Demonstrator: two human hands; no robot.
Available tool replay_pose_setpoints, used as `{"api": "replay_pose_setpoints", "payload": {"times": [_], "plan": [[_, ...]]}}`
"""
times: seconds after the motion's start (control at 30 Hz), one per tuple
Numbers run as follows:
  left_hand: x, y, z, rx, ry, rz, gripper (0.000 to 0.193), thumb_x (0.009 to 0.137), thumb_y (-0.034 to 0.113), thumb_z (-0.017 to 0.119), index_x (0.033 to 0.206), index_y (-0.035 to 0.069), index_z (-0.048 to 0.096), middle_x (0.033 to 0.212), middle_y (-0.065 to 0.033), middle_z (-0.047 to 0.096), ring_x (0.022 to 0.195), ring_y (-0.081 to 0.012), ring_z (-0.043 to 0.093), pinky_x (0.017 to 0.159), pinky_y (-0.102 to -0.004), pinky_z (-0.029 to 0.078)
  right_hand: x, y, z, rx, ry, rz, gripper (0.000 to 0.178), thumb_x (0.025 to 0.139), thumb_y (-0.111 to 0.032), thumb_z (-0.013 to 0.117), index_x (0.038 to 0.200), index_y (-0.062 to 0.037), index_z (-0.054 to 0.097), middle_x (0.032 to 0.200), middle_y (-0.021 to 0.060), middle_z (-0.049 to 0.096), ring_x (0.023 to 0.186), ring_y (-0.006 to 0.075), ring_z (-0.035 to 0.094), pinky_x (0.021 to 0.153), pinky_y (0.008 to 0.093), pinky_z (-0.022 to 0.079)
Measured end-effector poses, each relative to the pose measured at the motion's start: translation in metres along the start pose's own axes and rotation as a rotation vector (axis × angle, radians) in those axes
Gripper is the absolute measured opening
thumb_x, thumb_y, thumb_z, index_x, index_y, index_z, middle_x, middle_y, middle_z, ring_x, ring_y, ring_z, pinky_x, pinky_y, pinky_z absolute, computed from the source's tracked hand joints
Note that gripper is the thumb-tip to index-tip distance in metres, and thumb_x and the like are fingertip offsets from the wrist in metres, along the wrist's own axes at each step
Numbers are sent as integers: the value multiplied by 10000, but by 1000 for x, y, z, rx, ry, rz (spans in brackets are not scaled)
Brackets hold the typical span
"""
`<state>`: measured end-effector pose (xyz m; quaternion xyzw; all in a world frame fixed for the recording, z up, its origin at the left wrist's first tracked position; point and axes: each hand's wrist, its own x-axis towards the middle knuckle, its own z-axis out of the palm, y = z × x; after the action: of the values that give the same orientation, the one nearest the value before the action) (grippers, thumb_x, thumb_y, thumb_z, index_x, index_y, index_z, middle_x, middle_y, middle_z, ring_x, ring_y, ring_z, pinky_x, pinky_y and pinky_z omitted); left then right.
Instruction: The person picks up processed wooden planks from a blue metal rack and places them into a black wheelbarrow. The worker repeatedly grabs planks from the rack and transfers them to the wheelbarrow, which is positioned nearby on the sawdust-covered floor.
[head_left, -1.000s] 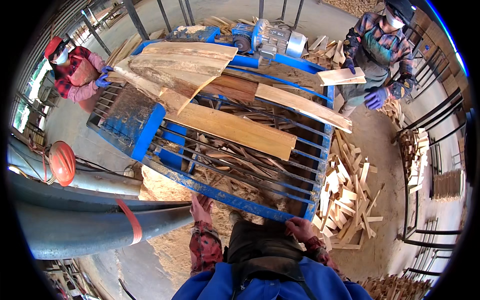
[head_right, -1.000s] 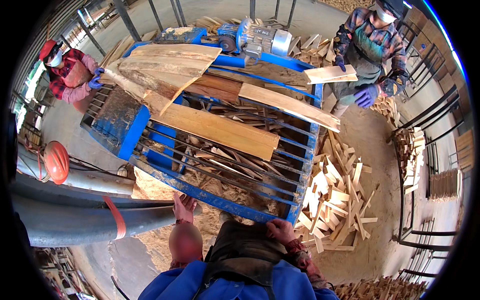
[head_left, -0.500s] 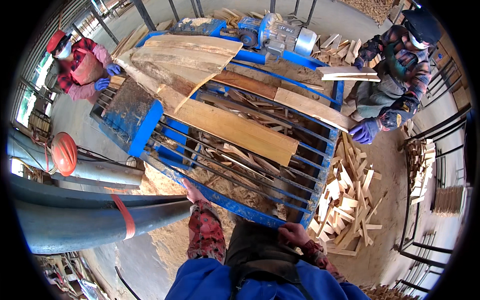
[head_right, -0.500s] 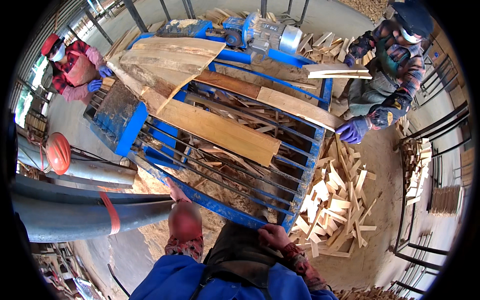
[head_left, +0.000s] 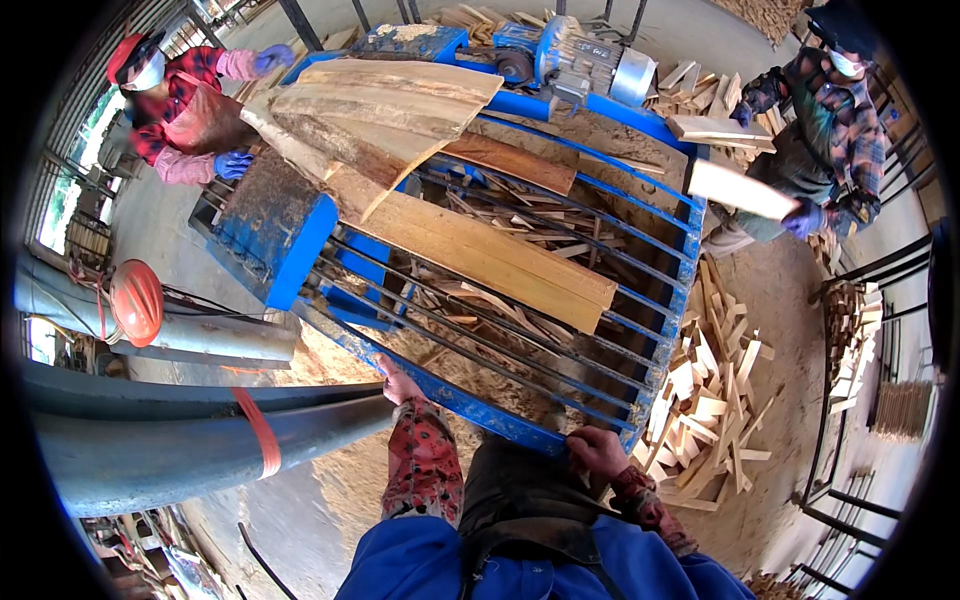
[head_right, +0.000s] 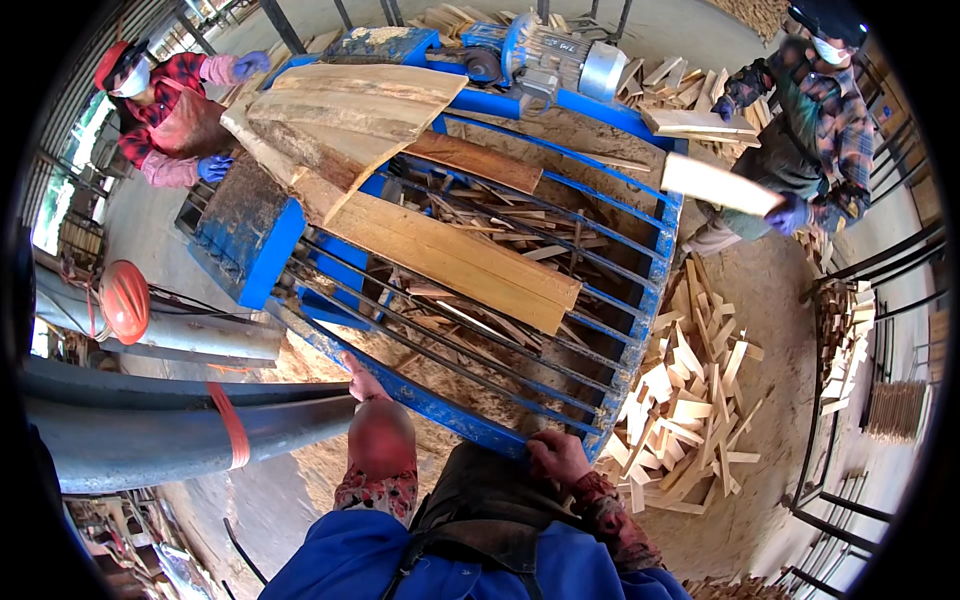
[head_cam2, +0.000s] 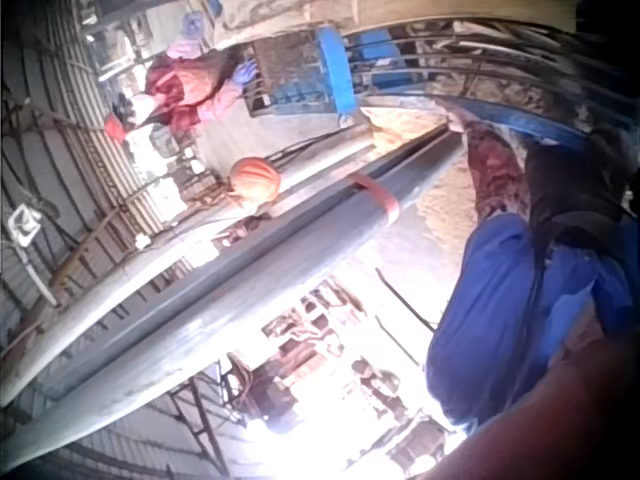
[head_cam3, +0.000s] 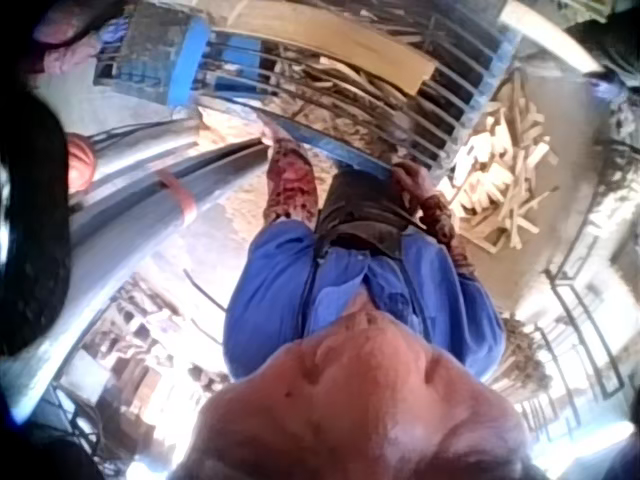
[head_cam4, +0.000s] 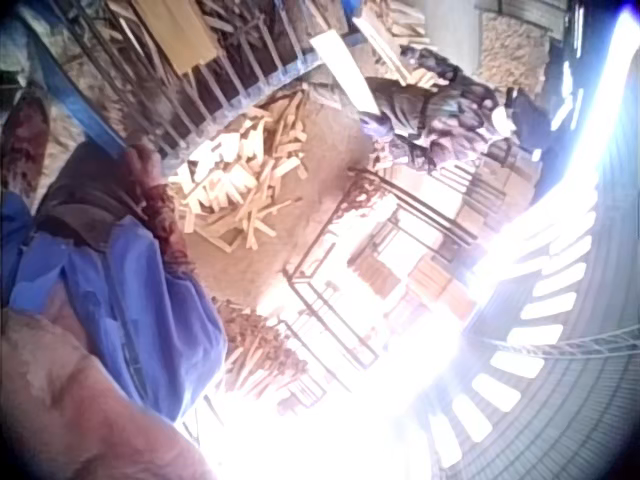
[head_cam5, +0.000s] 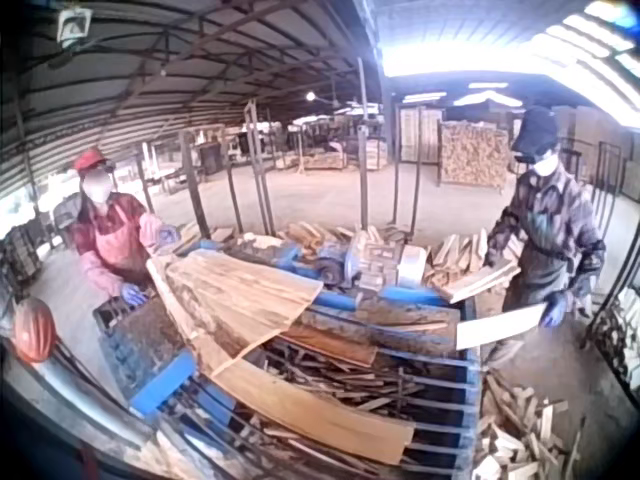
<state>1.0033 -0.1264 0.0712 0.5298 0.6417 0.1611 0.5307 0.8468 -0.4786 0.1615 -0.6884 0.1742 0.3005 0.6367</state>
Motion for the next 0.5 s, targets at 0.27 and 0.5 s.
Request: {"api": "replay_pose_setpoints", "payload": {"times": [0.27,0.5], "plan": [[14,-5,-1,84,-9,42,1071,713,841,490,1106,-149,608,1082,-255,642,954,-338,597,878,-439,450,-3,1,0,41,19,-38,213,936,-153,565,1031,29,619,716,82,645,567,164,652,498,267,514],[6,-1,-3,126,20,64,1053,724,826,497,1118,-144,602,1119,-261,628,1003,-353,595,902,-429,448,-6,11,2,26,69,-122,207,914,-158,604,1008,25,630,719,63,638,610,126,634,536,261,510]]}}
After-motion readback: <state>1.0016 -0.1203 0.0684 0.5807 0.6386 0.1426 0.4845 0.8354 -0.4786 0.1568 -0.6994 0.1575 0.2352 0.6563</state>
